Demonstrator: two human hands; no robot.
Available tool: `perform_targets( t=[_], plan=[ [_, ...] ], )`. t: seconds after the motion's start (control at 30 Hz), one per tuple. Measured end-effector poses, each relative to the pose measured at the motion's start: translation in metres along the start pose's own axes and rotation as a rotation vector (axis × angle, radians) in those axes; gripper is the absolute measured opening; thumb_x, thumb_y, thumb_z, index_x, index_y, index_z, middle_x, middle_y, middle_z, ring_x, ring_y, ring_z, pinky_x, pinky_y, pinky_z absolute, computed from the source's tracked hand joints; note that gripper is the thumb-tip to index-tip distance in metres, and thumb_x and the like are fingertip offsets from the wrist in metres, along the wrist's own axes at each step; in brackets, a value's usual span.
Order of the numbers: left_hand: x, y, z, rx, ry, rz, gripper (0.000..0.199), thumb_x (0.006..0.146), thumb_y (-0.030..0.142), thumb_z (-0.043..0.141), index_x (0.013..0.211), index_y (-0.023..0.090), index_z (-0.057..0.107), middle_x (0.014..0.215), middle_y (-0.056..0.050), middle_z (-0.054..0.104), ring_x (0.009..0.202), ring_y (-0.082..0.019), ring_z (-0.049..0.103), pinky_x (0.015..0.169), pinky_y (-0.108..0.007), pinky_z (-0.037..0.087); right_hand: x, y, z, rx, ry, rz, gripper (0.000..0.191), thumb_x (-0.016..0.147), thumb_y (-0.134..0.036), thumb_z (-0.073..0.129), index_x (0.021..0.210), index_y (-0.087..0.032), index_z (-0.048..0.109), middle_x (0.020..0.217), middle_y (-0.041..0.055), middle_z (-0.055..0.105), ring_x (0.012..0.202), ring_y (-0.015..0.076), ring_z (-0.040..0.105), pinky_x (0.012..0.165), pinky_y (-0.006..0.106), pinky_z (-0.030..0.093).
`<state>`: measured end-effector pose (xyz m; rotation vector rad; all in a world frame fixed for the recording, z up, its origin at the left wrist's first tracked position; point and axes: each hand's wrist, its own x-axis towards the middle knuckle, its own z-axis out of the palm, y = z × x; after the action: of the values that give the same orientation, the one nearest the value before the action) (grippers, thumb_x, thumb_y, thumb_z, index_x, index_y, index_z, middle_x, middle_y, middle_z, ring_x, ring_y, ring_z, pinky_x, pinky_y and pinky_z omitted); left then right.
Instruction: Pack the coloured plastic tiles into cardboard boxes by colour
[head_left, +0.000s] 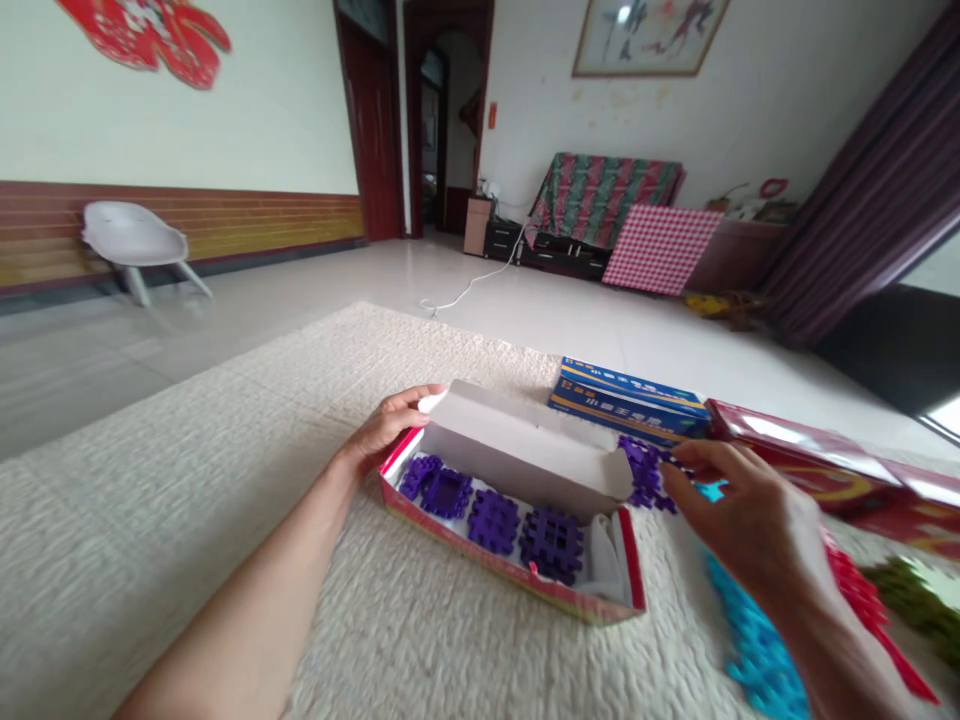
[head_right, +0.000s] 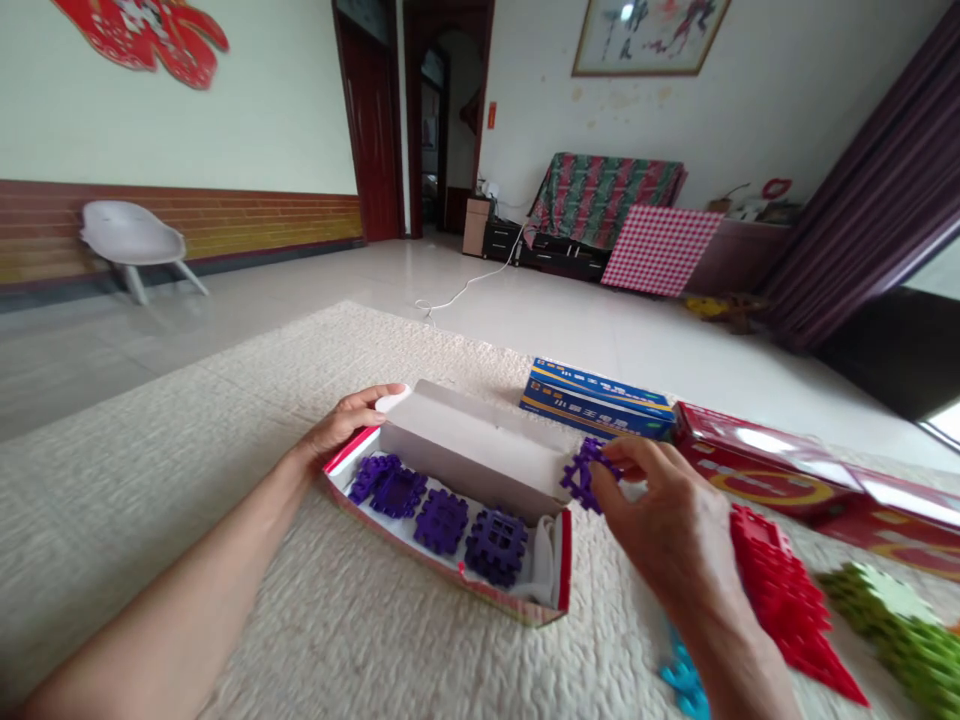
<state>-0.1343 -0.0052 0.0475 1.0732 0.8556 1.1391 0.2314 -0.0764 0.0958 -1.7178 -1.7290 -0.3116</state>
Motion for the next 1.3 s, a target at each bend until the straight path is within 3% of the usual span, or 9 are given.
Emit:
perform_targets(
  t=[0.13,0.3,0.57,0.73,0.83,0.93,1.07,1.2,1.3],
  plan=[
    [0.001,0.0,0.0,-0.031,-0.018,-0.003,0.055,0.065,0.015,0.064,0.12,0.019,0.06,0.087,-0.003,0.072,0.069,-0.016,0.064,0.068,-0.027,0.046,0.003,-0.065,-0.001,0.213,-0.128,-0.21,0.011,0.077,-0.031,0.056,0.081,-0.023,0.063,0.076,0.0027,0.064,0.068,0.0173,0.06,0.064,0.029,0.045],
    [0.002,-0.001,-0.001,-0.064,-0.025,-0.011,0.055,0.064,0.015,0.063,0.118,0.019,0.06,0.091,-0.003,0.071,0.07,-0.016,0.063,0.07,-0.028,0.046,-0.004,-0.138,0.029,0.204,-0.43,-0.374,0.009,0.079,-0.022,0.055,0.082,-0.021,0.063,0.08,0.0019,0.062,0.068,0.0144,0.057,0.063,0.026,0.04],
    [0.005,-0.004,-0.004,-0.084,-0.044,0.019,0.05,0.066,0.013,0.063,0.115,0.019,0.062,0.093,-0.004,0.071,0.069,-0.015,0.062,0.068,-0.027,0.046,-0.008,-0.168,0.056,0.166,-0.53,-0.466,0.011,0.08,-0.019,0.055,0.087,-0.019,0.062,0.085,0.0034,0.062,0.068,0.0134,0.057,0.061,0.025,0.036],
    [0.002,-0.001,0.0,-0.052,-0.027,-0.018,0.054,0.066,0.014,0.064,0.12,0.019,0.06,0.09,-0.004,0.072,0.07,-0.016,0.064,0.067,-0.026,0.048,0.008,-0.13,0.015,0.293,-0.251,-0.361,0.012,0.083,-0.027,0.052,0.083,-0.02,0.063,0.08,0.0016,0.063,0.067,0.0126,0.058,0.063,0.025,0.042],
    [-0.001,0.002,0.003,-0.016,0.005,-0.02,0.055,0.066,0.017,0.066,0.121,0.02,0.059,0.093,-0.003,0.073,0.072,-0.017,0.066,0.066,-0.025,0.05,0.023,-0.072,-0.012,0.203,-0.008,-0.164,0.014,0.081,-0.03,0.053,0.077,-0.021,0.064,0.074,0.0014,0.064,0.066,0.014,0.059,0.066,0.026,0.045],
    [-0.002,0.005,0.001,0.009,0.04,-0.046,0.059,0.065,0.021,0.069,0.123,0.022,0.058,0.09,-0.003,0.074,0.071,-0.017,0.068,0.065,-0.025,0.051,0.027,-0.006,-0.021,0.069,0.054,0.042,0.016,0.077,-0.032,0.055,0.078,-0.021,0.066,0.072,0.0013,0.066,0.063,0.0153,0.06,0.065,0.027,0.046],
    [-0.002,0.008,-0.003,0.047,0.1,-0.067,0.069,0.063,0.025,0.072,0.129,0.023,0.053,0.09,-0.002,0.075,0.069,-0.018,0.068,0.061,-0.024,0.052,0.021,0.05,-0.001,-0.018,-0.127,0.087,0.021,0.077,-0.029,0.053,0.087,-0.021,0.069,0.085,0.0031,0.068,0.072,0.0167,0.063,0.071,0.029,0.047],
    [-0.003,0.011,-0.002,0.048,0.144,-0.09,0.076,0.06,0.026,0.074,0.132,0.022,0.049,0.085,-0.001,0.075,0.066,-0.018,0.067,0.059,-0.023,0.052,0.028,0.06,0.026,0.038,-0.453,-0.082,0.05,0.065,-0.02,0.064,0.115,-0.017,0.06,0.124,0.012,0.057,0.109,0.0231,0.057,0.092,0.035,0.043],
    [-0.004,0.012,0.0,0.048,0.149,-0.101,0.074,0.061,0.027,0.074,0.131,0.023,0.05,0.087,-0.001,0.075,0.065,-0.018,0.067,0.058,-0.023,0.052,0.04,0.058,0.035,0.072,-0.635,-0.13,0.068,0.06,-0.017,0.068,0.126,-0.015,0.051,0.135,0.0158,0.047,0.122,0.0255,0.047,0.1,0.038,0.038]
  ],
)
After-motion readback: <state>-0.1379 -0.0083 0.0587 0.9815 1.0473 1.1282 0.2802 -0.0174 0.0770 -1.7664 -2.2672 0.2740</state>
